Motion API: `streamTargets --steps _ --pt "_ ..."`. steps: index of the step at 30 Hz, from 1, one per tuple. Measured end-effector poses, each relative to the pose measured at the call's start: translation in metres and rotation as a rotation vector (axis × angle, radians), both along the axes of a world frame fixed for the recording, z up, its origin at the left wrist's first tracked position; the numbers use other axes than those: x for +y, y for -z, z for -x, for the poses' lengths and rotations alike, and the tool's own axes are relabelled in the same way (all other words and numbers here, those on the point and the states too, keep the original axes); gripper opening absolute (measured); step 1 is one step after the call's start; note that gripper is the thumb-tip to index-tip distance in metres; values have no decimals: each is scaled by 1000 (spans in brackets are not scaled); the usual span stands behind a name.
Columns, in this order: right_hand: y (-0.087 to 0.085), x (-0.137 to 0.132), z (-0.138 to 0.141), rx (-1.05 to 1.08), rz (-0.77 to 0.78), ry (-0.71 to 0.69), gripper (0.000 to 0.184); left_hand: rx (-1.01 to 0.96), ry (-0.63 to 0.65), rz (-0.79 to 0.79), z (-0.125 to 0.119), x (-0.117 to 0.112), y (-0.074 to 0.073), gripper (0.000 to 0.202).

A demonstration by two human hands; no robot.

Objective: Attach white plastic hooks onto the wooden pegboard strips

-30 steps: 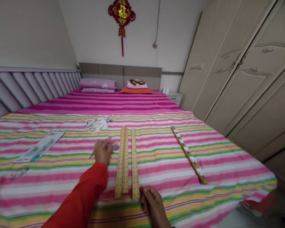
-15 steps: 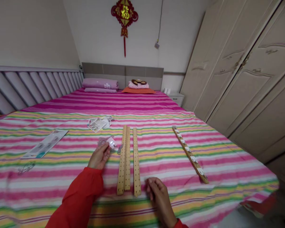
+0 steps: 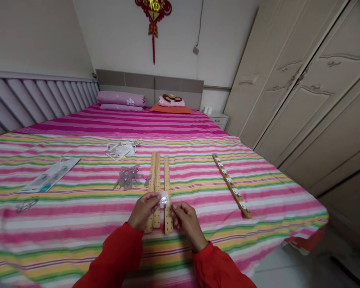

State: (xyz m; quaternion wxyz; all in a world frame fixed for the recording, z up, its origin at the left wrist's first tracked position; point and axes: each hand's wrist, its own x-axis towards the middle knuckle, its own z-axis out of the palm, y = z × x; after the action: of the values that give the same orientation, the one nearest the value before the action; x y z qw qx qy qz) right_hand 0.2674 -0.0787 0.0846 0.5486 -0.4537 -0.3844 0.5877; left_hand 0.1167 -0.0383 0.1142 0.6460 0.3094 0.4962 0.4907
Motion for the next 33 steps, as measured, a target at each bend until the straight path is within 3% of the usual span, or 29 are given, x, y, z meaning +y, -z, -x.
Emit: streamTargets --steps 10,15,22,33 --pt "15 -10 1 7 28 39 32 194 55 -58 -9 -9 24 37" --pt "26 -18 3 -15 85 62 25 383 79 -226 -8 -15 29 32" --pt "35 -21 1 -44 86 99 15 618 121 -341 -12 -20 41 28" --pt "41 -22 1 -42 116 110 12 898 167 -418 -7 -25 42 16"
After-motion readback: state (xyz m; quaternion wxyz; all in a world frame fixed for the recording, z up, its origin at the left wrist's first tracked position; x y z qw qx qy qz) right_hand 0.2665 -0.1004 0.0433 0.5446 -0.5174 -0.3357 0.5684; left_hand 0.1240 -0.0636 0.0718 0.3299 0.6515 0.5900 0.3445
